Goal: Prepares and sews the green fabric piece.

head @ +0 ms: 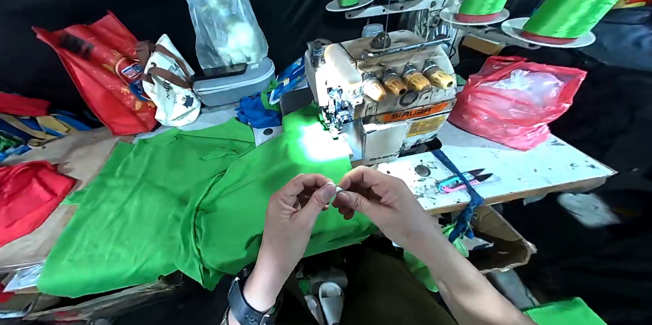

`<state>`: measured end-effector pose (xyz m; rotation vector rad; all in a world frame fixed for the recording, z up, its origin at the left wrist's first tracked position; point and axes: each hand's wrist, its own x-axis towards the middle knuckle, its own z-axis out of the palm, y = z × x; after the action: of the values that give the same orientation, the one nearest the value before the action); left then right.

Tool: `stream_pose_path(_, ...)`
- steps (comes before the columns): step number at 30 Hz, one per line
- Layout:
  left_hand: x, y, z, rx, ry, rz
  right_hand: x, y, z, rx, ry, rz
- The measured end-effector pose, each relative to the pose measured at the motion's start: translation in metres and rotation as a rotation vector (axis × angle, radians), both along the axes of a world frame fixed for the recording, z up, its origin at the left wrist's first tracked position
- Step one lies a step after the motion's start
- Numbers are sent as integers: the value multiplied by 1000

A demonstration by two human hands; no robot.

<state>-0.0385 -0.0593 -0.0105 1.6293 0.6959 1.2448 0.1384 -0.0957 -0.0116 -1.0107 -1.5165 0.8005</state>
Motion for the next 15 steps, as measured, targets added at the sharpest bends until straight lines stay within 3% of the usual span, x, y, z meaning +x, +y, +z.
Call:
stream_pose_path(3, 2, -2, -5, 97, -8, 68, -7, -1, -5, -34, 76, -80)
stream_pose_path(8, 3, 1, -19, 464, 64, 200, -12, -2, -6, -111, 199, -48)
stream_pose_path(15, 4, 2, -32, 832, 354, 407, -16, -7, -7, -162, 278, -20)
